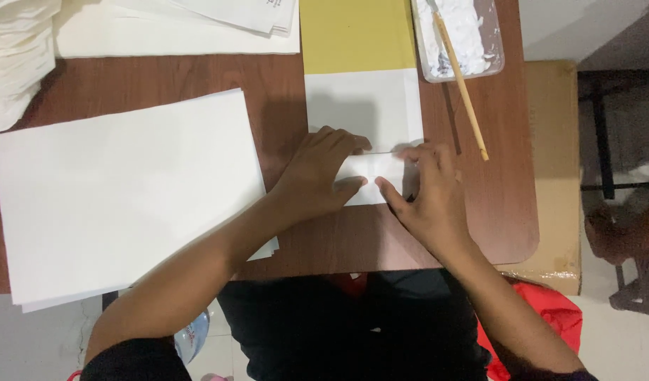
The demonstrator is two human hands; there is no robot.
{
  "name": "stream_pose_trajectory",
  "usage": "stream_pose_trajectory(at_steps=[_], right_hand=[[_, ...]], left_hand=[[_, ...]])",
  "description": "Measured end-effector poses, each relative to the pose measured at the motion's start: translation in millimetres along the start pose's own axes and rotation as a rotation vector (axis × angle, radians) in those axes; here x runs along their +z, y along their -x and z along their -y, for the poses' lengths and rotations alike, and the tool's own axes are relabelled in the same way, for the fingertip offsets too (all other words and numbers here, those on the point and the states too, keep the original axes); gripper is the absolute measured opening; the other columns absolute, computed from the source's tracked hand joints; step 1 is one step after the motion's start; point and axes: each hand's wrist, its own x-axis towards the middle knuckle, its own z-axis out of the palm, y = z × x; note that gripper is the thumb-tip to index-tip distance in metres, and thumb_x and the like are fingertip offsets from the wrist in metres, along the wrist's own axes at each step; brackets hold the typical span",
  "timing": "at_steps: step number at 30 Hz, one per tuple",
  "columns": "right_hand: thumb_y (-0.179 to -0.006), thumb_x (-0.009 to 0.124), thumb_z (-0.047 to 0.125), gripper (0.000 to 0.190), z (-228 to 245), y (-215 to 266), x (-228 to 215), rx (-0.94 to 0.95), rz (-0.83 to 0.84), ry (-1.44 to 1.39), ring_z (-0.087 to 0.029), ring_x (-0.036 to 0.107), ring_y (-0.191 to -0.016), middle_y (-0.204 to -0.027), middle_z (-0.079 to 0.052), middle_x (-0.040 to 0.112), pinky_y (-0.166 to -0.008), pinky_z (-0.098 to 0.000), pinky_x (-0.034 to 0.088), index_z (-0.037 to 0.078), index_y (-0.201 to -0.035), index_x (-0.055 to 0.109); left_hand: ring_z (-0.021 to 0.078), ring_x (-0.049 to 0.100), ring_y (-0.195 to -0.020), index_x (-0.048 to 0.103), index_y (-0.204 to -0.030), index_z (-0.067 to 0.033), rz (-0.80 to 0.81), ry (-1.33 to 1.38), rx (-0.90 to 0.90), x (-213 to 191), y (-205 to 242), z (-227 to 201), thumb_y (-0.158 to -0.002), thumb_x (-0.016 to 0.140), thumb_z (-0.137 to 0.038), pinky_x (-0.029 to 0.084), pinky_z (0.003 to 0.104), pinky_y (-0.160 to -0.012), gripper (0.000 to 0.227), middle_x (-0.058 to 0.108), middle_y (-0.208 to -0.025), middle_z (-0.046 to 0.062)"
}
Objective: The person folds a white paper sheet, applies glue to the edges using a brush, and presses the flaps to seal them. They then place the finished white envelope onto a yellow backing sheet and smooth it down.
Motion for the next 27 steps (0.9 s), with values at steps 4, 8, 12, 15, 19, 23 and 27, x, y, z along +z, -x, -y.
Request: stream_pose_trajectory(at_steps=[4,8,12,15,19,23,27], right_hand=[[-0.089,0.081,0.012,0.046,17,-6,-9,0.023,0.033,-0.007,-0.048,0.061,-0.113,-0.12,-0.024,0.055,-0.092,-0.0522,0.044,-0.002,-0.128,0.064],[-0.088,0.084,0.012,0.037,5,-6,0,-0.035,-0.052,-0.018,-0.044,0.063,-0.104,-0.119,-0.02,0.052,-0.088,-0.048,0.044,0.003,-0.117,0.063],[-0.089,0.085,0.015,0.029,-2,7,4,-0.116,-0.137,0.09,-0.037,0.066,-0.098,-0.113,-0.013,0.051,-0.088,-0.0435,0.045,0.008,-0.105,0.062],[-0.087,0.085,0.024,0.031,1,16,-3,-0.185,-0.142,0.137,-0.033,0.068,-0.094,-0.11,-0.01,0.056,-0.094,-0.0426,0.046,0.014,-0.106,0.064],[-0.084,0.084,0.029,0.025,19,27,-19,-0.219,-0.132,0.179,-0.031,0.067,-0.089,-0.108,-0.01,0.061,-0.093,-0.0462,0.045,0.015,-0.101,0.071],[-0.086,0.08,0.027,0.015,9,41,-15,-0.283,-0.168,0.192,-0.031,0.065,-0.091,-0.113,-0.013,0.064,-0.1,-0.0542,0.04,0.015,-0.095,0.078],[-0.084,0.08,0.029,0.018,8,49,-12,-0.29,-0.179,0.278,-0.031,0.063,-0.098,-0.113,-0.014,0.067,-0.107,-0.0627,0.031,0.016,-0.097,0.078]], left_hand=[[0.0309,0.061,-0.107,0.061,-0.12,-0.0086,-0.031,-0.017,-0.006,2,-1,-3,-0.09,0.07,-0.024,0.047,0.047,-0.096,0.035,0.061,-0.108,0.009],[0.0363,0.065,-0.094,0.059,-0.113,-0.0053,-0.036,0.053,0.027,-5,-4,-16,-0.095,0.065,-0.015,0.049,0.049,-0.089,0.022,0.06,-0.099,0.013],[0.0335,0.07,-0.088,0.067,-0.109,-0.0026,-0.01,0.005,0.072,-2,-2,-7,-0.093,0.068,-0.006,0.052,0.046,-0.086,0.016,0.067,-0.092,0.012],[0.0228,0.068,-0.082,0.065,-0.095,-0.015,-0.147,0.014,0.249,-6,1,-2,-0.091,0.075,-0.011,0.053,0.035,-0.077,0.011,0.064,-0.086,0.001],[0.0249,0.067,-0.073,0.069,-0.082,-0.0131,-0.08,0.014,0.248,-28,2,-15,-0.087,0.081,-0.025,0.055,0.035,-0.065,0.018,0.068,-0.078,0.004],[0.0247,0.068,-0.081,0.077,-0.084,-0.0116,0.132,-0.04,0.255,-36,5,-18,-0.084,0.084,-0.032,0.058,0.034,-0.066,0.022,0.072,-0.088,0.004],[0.0241,0.067,-0.087,0.08,-0.089,-0.012,0.32,-0.244,0.262,-37,3,-28,-0.083,0.083,-0.035,0.061,0.035,-0.067,0.024,0.071,-0.099,0.004]])
